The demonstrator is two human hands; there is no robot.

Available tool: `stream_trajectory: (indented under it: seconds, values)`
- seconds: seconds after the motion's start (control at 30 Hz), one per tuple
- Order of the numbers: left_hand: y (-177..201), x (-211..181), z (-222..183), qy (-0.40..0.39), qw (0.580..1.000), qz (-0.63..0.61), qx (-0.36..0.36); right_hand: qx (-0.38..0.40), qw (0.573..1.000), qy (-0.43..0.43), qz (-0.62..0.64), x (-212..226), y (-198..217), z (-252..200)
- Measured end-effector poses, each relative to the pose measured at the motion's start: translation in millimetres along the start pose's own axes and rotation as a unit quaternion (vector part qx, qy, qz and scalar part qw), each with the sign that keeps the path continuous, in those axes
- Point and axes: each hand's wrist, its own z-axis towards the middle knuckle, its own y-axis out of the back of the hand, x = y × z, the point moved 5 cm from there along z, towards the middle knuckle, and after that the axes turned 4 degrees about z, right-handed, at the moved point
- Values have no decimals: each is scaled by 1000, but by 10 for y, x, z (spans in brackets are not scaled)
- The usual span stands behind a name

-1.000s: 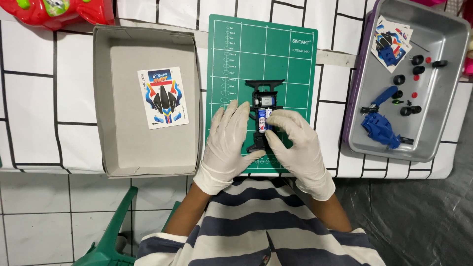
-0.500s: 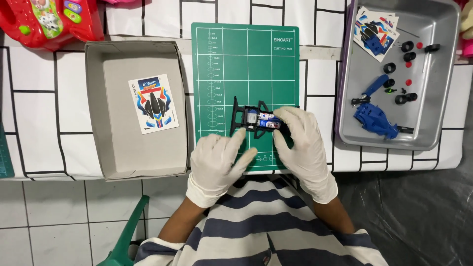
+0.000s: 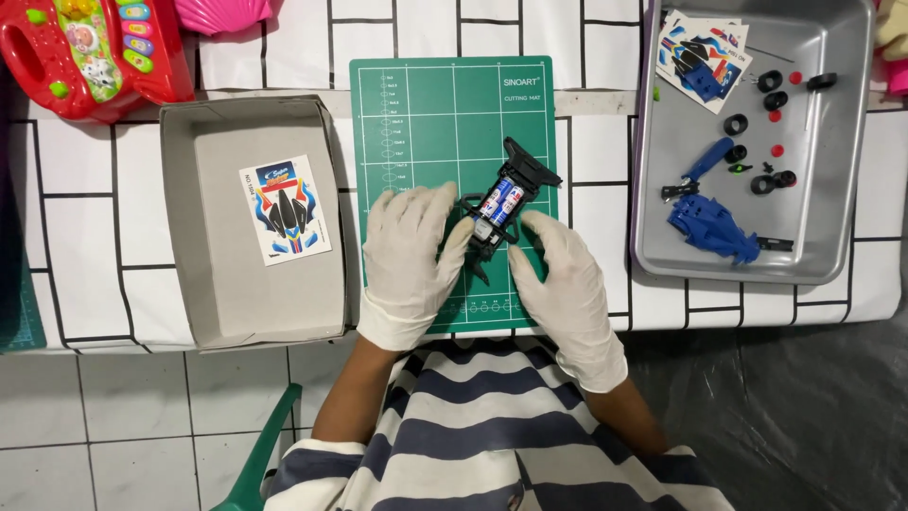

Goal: Assembling a miniature toy car by installing internal components like the motor, gears, and batteries into the chassis.

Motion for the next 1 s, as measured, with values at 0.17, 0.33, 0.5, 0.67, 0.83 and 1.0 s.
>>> stream_trajectory:
  seconds: [0.17,0.33,0.5,0.67,0.83,1.0]
  values:
    - [-288,-88,188,9,996,52,73,-21,999,7,44,5,-23,157]
    - [-185,-148,232,41,995,-31,88,-12,993,17,119,56,-93,144]
    - [-179,-123,129,344,841,-393,139,-116,971,-19,207,165,-82,117]
    - [-614,223,-143,382,781,-480,121,-132,971,-12,197,172,-147,126]
    - [-675,250,-176,365,792,-479,103,-112,973,3,199,195,-148,140]
    - [-645,243,-196,356,813,-451,94,-108,972,38,204,228,-116,174]
